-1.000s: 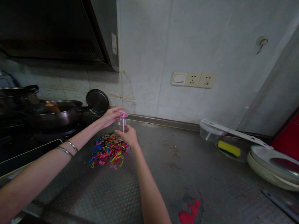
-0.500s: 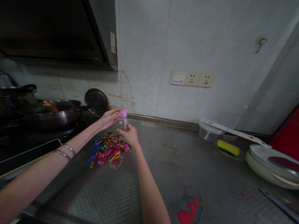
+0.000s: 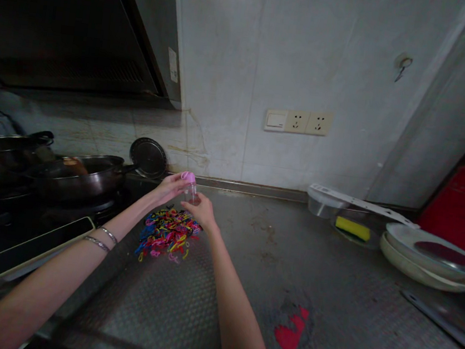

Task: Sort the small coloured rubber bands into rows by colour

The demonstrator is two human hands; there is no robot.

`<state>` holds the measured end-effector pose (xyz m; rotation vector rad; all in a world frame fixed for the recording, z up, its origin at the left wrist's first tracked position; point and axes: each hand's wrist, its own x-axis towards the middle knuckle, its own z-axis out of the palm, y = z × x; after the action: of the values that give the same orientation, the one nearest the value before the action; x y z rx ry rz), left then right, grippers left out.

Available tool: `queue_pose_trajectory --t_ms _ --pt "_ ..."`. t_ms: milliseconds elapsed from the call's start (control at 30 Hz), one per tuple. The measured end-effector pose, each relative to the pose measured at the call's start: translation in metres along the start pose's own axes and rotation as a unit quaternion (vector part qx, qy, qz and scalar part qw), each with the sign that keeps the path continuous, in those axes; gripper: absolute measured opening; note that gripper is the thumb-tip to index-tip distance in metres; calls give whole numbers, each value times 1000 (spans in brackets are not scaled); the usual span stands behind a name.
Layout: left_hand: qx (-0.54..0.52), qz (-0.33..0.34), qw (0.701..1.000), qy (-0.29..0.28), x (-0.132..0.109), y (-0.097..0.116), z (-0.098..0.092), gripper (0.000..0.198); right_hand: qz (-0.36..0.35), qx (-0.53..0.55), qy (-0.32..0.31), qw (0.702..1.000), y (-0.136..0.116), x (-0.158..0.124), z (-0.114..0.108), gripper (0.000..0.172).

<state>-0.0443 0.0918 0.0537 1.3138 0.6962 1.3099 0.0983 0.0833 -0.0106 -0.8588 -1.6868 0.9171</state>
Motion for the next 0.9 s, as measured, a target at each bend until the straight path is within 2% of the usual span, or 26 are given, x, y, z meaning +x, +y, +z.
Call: queue_pose_trajectory --t_ms 133,300,367,433,533,600,733,900 --pt "19 -19 1000 -2 -4 -5 -5 44 4 6 16 1000 2 1 -2 45" --pt "165 -22 985 -47 -10 -16 0 38 -11 -16 32 999 6 0 1 43" --pt "208 -8 977 -44 -10 -22 3 32 -12 -28 35 999 9 0 2 41" --pt "229 -3 973 -36 -7 -27 3 31 -8 -31 36 999 12 1 2 46" --pt "250 14 968 2 0 -33 -2 34 18 -30 62 997 19 2 -3 69" --pt "267 30 962 41 7 -37 -7 36 49 -34 100 993 24 2 -10 77" --pt "296 39 949 99 24 -46 -14 34 87 -51 155 983 31 5 -30 65" --pt "327 39 932 154 45 -62 -19 23 88 -82 171 978 36 7 -42 52"
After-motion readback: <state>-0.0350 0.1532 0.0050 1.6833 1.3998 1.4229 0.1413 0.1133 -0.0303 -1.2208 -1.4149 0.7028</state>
